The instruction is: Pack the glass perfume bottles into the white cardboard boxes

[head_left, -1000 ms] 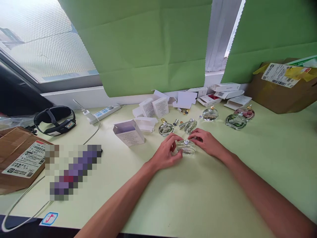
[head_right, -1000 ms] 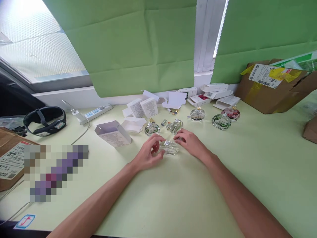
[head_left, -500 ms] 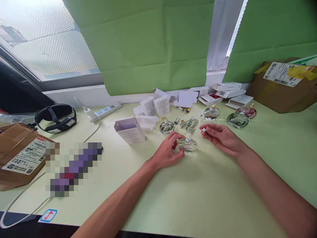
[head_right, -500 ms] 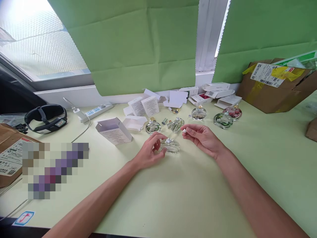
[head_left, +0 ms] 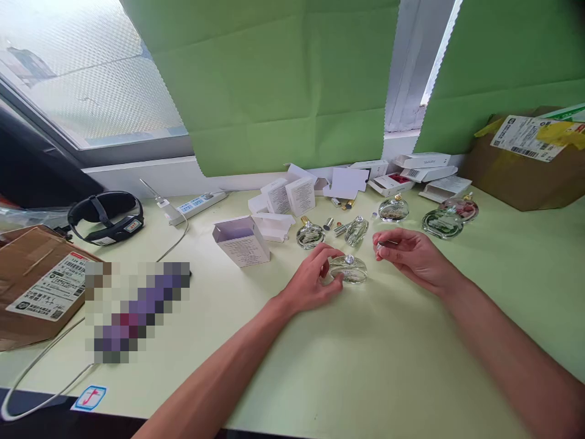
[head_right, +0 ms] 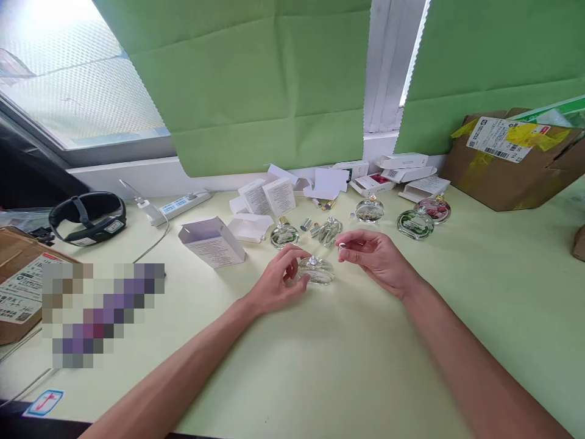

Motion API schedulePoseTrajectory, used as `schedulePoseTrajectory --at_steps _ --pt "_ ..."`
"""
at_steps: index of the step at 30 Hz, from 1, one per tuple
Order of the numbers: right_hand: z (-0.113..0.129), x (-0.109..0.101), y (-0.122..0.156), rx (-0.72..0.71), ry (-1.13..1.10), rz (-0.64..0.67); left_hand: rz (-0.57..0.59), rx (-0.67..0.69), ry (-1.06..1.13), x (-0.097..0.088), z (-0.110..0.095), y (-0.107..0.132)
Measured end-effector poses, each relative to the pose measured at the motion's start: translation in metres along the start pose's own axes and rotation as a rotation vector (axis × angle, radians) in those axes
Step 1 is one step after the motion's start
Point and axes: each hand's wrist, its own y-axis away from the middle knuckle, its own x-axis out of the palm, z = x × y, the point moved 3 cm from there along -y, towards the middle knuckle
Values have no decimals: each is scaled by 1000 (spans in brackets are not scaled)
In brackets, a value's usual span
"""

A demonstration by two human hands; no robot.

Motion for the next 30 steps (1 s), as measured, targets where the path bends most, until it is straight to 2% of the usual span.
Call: schedulePoseTrajectory --at_steps 10,15,22,30 --pt "-5 -1 2 133 2 -29 -6 19 3 0 -1 0" --pt "-5 -1 1 52 27 4 -3 20 -1 0 -1 0" --pt "-2 4 0 -86 133 -58 6 0 1 -1 -1 -1" --pt "6 13 4 -133 182 -68 8 -10 -3 -1 -2 -1"
